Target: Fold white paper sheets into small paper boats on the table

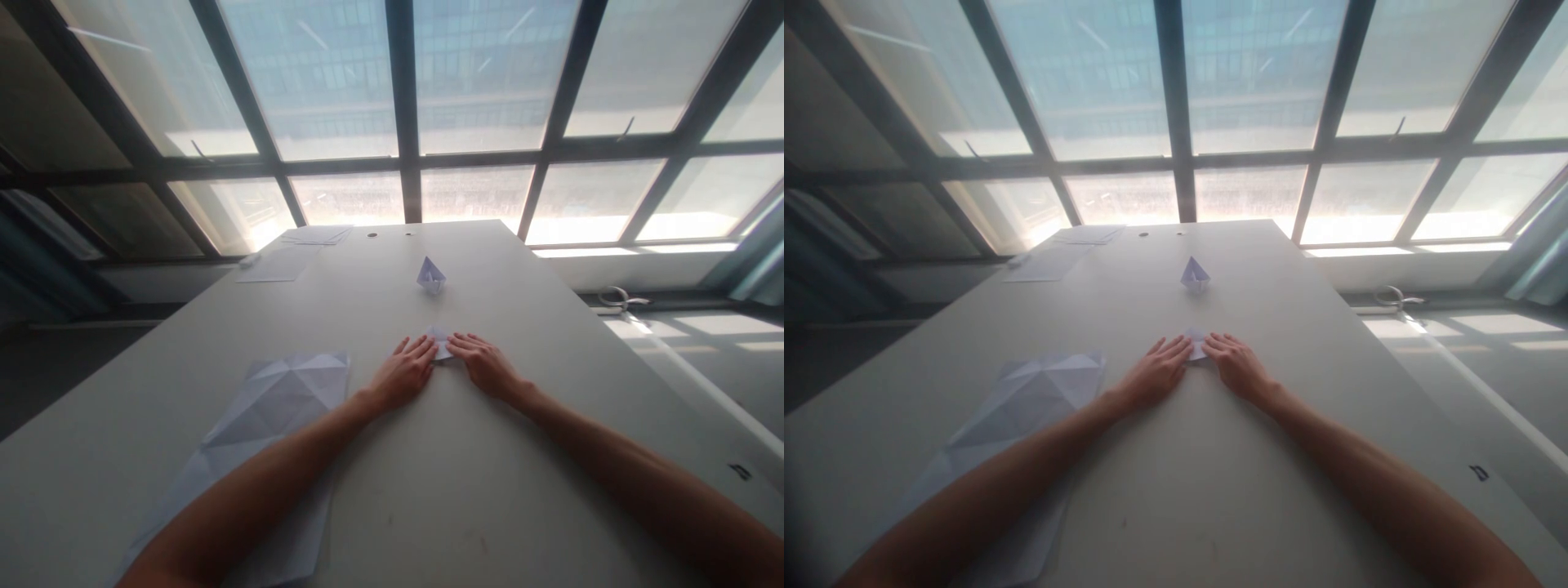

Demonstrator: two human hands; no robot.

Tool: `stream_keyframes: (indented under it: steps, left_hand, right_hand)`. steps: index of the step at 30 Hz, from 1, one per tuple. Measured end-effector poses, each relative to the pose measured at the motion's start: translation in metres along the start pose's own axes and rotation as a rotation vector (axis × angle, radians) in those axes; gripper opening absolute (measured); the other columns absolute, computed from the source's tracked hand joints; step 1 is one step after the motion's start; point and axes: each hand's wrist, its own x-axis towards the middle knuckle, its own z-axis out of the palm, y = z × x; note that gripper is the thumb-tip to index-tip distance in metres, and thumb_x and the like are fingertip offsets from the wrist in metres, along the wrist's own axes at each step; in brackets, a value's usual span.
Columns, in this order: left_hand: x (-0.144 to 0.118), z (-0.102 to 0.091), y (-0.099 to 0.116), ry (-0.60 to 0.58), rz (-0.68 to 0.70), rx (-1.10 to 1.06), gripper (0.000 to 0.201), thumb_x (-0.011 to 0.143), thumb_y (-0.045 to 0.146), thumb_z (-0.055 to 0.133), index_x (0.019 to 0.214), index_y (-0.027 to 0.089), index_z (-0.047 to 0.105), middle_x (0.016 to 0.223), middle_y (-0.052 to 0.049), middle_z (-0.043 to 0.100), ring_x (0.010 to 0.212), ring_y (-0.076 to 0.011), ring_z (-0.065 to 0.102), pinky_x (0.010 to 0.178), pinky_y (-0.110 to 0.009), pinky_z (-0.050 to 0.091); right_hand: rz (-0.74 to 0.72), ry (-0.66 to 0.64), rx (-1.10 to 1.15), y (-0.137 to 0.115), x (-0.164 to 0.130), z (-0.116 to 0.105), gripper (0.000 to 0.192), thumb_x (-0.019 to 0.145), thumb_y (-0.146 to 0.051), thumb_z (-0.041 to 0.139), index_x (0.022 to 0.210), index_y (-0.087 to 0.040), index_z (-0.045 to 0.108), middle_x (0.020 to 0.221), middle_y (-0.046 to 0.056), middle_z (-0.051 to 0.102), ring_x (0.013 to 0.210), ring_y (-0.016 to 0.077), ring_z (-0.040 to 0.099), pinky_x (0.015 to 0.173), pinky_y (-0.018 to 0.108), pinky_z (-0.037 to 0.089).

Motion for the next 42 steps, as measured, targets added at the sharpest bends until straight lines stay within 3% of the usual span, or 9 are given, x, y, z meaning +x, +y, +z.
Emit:
stream_keyframes:
  steps: [3,6,12,17,23,31,38,42]
  left_hand:
    - [0.000,0.007,-0.004,-0.098,0.030,-0.047,0.058,0.102,0.046,0.029,0.152,0.017,0.030,0.158,-0.009,0.026,0.147,-0.0204,0.021,0.119,-0.041,0.018]
    - [0.000,0.009,-0.006,-0.116,0.045,-0.047,0.064,0.101,0.053,0.026,0.154,0.018,0.024,0.160,-0.010,0.019,0.148,-0.0207,0.015,0.120,-0.041,0.013]
    - [-0.001,0.004,-0.001,-0.135,0.037,-0.062,0.068,0.100,0.055,0.029,0.156,0.023,0.010,0.161,-0.007,0.016,0.149,-0.0205,0.011,0.120,-0.040,0.011]
    - [-0.002,0.006,-0.002,-0.136,0.017,-0.047,0.073,0.098,0.061,0.025,0.156,0.020,0.011,0.161,-0.008,0.015,0.149,-0.0222,0.009,0.120,-0.041,0.010]
    - [-0.004,0.013,-0.004,-0.122,-0.071,-0.009,0.082,0.094,0.069,0.022,0.156,0.016,0.016,0.161,-0.013,0.013,0.149,-0.0281,0.003,0.119,-0.045,0.010]
    - [-0.004,0.020,-0.007,-0.118,-0.266,-0.002,0.095,0.091,0.073,0.020,0.152,0.001,0.019,0.158,-0.025,0.012,0.148,-0.0336,0.006,0.118,-0.047,0.012]
    - [-0.003,0.026,-0.014,-0.079,-0.409,0.001,0.087,0.093,0.067,0.021,0.150,0.002,0.023,0.157,-0.025,0.020,0.147,-0.0359,0.012,0.117,-0.051,0.014]
    - [-0.004,0.026,-0.015,-0.035,-0.430,0.016,0.073,0.098,0.056,0.020,0.149,0.004,0.028,0.156,-0.023,0.024,0.147,-0.0326,0.016,0.117,-0.049,0.016]
  right_hand:
    - [-0.005,-0.075,-0.043,-0.004,-0.003,0.001,0.062,0.082,-0.001,0.038,0.142,-0.015,0.049,0.147,0.012,0.047,0.140,0.0219,0.036,0.118,0.046,0.022]
    - [0.057,-0.095,-0.102,-0.013,-0.006,0.003,0.057,0.087,-0.010,0.039,0.144,-0.006,0.043,0.150,0.018,0.039,0.144,0.0269,0.028,0.119,0.051,0.012]
    - [-0.007,-0.182,0.037,-0.026,-0.007,0.007,0.065,0.101,-0.044,0.027,0.154,-0.006,0.020,0.159,0.015,0.018,0.148,0.0227,0.013,0.120,0.042,0.016]
    - [0.040,-0.197,0.038,-0.024,-0.006,0.008,0.077,0.099,-0.060,0.020,0.154,-0.006,0.020,0.159,0.016,0.018,0.148,0.0242,0.012,0.120,0.044,0.013]
    - [0.075,-0.208,0.027,-0.018,-0.008,0.011,0.079,0.098,-0.062,0.019,0.153,-0.006,0.025,0.158,0.017,0.019,0.148,0.0250,0.012,0.120,0.044,0.015]
    - [0.176,-0.177,-0.020,-0.003,-0.010,0.021,0.074,0.099,-0.058,0.018,0.152,-0.007,0.027,0.158,0.018,0.021,0.148,0.0259,0.014,0.119,0.047,0.015]
    - [0.277,-0.157,-0.063,-0.002,-0.011,0.020,0.073,0.099,-0.054,0.018,0.150,-0.003,0.030,0.157,0.020,0.022,0.147,0.0274,0.015,0.119,0.049,0.013]
    - [0.307,-0.138,-0.035,-0.002,-0.009,0.018,0.069,0.100,-0.051,0.020,0.149,-0.004,0.033,0.157,0.018,0.025,0.147,0.0272,0.019,0.119,0.048,0.015]
